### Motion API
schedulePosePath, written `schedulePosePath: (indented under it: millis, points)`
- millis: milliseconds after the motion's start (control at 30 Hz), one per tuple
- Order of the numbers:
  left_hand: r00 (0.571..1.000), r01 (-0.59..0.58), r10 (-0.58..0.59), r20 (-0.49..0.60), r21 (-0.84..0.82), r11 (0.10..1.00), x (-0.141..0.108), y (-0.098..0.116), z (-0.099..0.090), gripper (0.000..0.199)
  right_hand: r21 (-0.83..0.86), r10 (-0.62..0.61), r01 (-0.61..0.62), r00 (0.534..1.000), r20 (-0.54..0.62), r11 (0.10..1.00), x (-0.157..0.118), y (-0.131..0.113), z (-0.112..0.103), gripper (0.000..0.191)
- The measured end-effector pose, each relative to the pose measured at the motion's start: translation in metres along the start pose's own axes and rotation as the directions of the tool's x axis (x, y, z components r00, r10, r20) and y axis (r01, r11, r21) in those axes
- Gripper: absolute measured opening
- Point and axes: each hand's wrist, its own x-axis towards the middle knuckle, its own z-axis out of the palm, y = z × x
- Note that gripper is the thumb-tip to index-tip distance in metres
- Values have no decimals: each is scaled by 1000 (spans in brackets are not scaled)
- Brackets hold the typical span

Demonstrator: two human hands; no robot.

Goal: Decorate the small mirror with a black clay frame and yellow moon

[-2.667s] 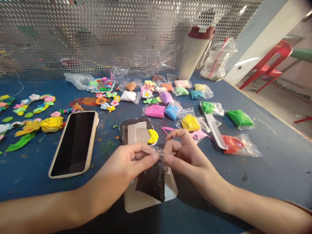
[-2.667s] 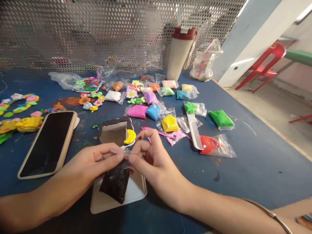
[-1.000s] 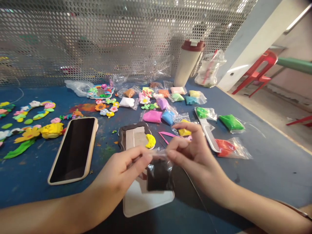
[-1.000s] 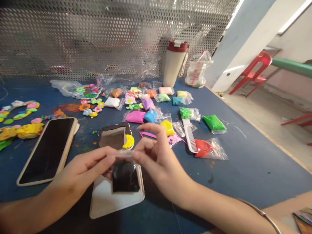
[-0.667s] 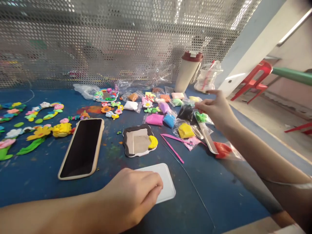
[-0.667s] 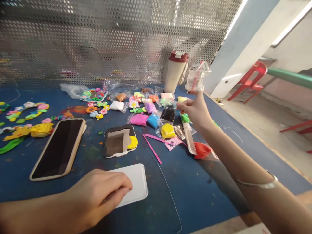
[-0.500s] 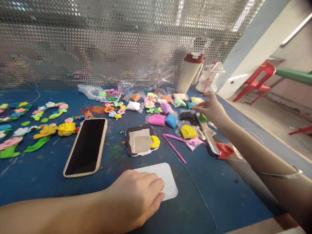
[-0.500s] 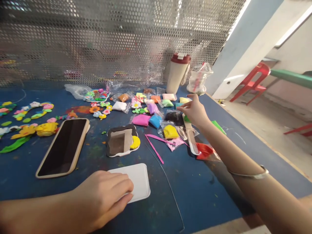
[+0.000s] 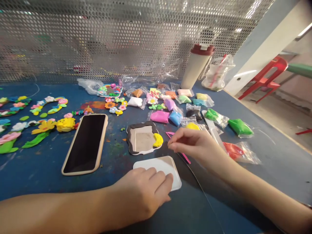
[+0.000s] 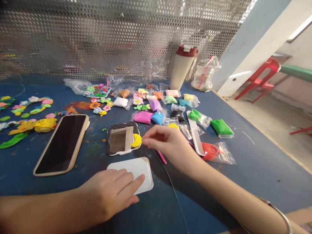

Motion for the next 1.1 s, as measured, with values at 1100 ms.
schedulePosePath:
  millis: [1100]
  points:
    - [992,-121,120,22,62,991,0,-21,-18,30,-80,108,-96,981,159,992,-20,11,23,19]
